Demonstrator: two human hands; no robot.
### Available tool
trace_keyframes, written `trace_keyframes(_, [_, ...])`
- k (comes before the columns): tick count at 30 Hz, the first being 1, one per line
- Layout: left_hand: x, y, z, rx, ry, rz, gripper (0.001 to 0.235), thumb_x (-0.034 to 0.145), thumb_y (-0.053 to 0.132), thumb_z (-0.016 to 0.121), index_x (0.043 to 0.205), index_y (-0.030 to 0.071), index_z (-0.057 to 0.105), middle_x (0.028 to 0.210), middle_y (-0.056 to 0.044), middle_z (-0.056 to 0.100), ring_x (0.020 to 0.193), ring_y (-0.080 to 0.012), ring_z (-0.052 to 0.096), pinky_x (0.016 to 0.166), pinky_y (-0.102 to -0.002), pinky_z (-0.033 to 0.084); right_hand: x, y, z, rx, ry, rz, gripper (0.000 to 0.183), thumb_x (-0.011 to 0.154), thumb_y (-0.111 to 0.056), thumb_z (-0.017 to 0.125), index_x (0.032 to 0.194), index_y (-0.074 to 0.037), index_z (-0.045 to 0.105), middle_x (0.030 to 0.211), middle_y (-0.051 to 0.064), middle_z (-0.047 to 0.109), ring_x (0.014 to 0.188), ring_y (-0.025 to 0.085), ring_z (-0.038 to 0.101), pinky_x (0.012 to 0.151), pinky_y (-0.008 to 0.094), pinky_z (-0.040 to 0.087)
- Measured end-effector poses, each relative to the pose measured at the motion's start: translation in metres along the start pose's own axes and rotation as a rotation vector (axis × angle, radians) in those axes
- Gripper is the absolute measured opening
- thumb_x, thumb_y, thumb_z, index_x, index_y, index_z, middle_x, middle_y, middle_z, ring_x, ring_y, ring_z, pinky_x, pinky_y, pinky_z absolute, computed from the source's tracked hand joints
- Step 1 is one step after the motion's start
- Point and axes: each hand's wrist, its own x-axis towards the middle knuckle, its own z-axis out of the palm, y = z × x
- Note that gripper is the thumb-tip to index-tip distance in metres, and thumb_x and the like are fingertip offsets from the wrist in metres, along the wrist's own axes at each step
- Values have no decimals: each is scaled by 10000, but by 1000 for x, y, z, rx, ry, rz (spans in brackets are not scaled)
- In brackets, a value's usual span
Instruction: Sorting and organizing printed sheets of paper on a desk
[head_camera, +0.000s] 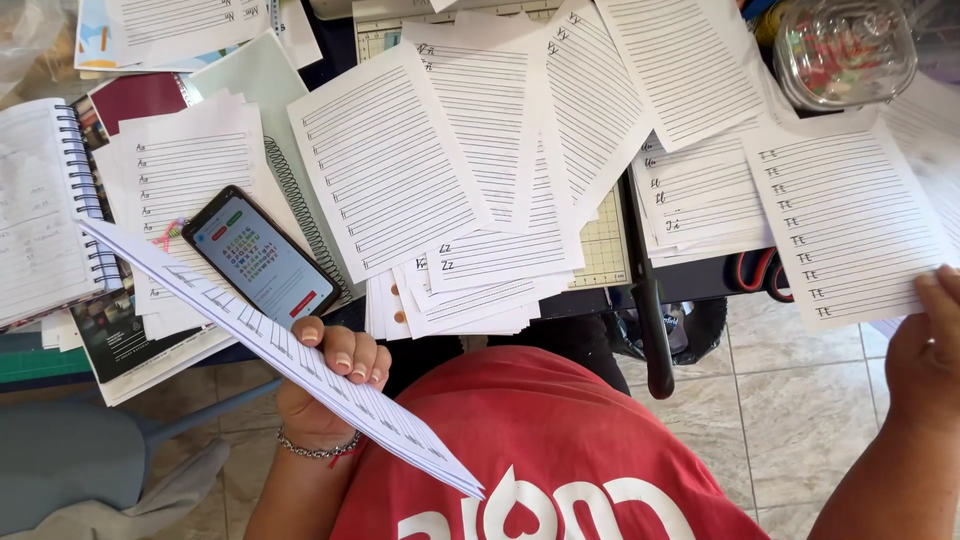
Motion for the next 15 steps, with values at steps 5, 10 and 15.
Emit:
trace_keyframes(5, [4,-2,2,20,-1,-22,189,1025,118,674,1197,198,671,945,-23,697,824,-189,627,728,-334,490,-7,4,8,88,-119,121,425,1010,335,469,1323,295,754,1456,417,680,1352,539,664,1240,559,547])
trace_keyframes(10, [0,-1,4,2,-4,15,176,1034,161,685,1207,186,662,940,-18,671,805,-183,588,737,-322,466,0,2,11,143,-167,170,489,964,322,453,1329,259,772,1474,374,684,1391,493,648,1276,536,530])
trace_keyframes(15, [-3,4,0,-3,-19,18,201,1037,175,706,1233,186,662,970,-18,693,833,-183,602,757,-329,472,11,-3,15,222,-137,199,448,978,328,464,1313,269,755,1433,399,676,1360,500,647,1257,540,532])
